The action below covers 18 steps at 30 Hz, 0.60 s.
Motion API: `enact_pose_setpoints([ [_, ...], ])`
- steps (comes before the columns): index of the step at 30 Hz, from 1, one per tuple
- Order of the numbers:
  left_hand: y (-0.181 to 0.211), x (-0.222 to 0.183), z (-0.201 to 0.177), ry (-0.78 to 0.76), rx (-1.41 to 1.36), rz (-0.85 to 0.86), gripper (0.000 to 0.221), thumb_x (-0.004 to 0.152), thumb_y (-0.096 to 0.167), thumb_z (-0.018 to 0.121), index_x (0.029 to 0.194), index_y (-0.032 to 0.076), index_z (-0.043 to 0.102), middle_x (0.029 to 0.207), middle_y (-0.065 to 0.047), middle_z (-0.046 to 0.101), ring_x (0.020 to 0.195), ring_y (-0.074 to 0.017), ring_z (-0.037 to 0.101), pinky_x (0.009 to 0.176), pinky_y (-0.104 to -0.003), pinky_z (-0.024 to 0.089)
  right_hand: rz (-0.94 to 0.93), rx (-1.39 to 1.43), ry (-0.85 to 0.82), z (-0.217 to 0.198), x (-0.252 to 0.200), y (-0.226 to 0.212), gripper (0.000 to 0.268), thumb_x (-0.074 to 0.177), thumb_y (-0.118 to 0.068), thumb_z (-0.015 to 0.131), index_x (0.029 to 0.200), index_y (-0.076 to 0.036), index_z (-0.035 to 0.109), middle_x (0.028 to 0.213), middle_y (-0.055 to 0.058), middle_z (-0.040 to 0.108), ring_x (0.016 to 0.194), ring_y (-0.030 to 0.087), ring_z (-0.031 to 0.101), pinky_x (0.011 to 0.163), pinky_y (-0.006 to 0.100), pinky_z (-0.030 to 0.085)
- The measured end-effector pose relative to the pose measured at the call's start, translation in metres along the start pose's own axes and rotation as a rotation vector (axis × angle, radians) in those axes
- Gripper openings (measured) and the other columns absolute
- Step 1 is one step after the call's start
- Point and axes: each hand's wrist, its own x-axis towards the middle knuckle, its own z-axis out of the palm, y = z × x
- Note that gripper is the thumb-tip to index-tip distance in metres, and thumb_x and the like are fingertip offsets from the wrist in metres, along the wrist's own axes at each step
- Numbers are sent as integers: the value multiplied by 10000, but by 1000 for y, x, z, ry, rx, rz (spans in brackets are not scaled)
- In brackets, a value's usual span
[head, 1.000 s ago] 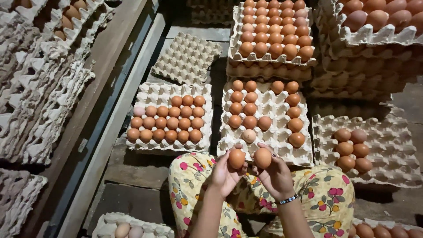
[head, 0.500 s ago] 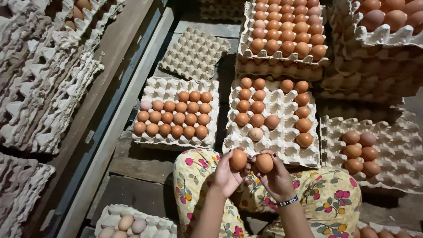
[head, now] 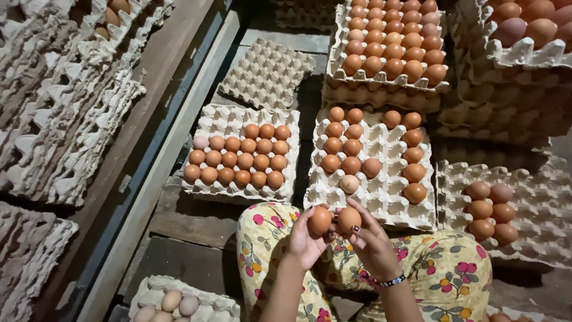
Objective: Sorting and placing eggs into cardboard egg trays.
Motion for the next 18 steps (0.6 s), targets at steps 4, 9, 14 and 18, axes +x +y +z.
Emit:
enact_pose_setpoints([
  [4,2,0,1,-16,-31,20,330,933,289,498,1181,78,558,1012,-111,597,775,-164,551,656,-281,441,-11,-144,196,-10,1,12,657,731,123,493,1375,-3,469,1269,236,563,1008,300,574,784,363,467],
  [9,2,-7,1,25,-15,33,256,1011,299,434,1167,124,538,1055,-116,612,745,-173,558,655,-270,458,-101,-164,174,-16,4,25,319,800,83,449,1086,23,579,1164,208,629,975,301,611,808,395,516],
  [14,5,-13,2,82,-6,70,251,1033,329,419,1142,124,515,1128,-107,610,788,-194,603,631,-264,526,-24,-165,158,-11,3,28,247,958,-123,465,1131,25,563,1162,213,644,937,277,593,725,362,468],
  [18,2,-13,-14,32,119,129,371,881,-19,572,1206,143,494,1016,-55,562,689,-133,520,560,-224,389,41,-97,156,-7,1,31,409,930,-170,492,1294,16,497,1180,203,586,907,241,550,686,339,462],
])
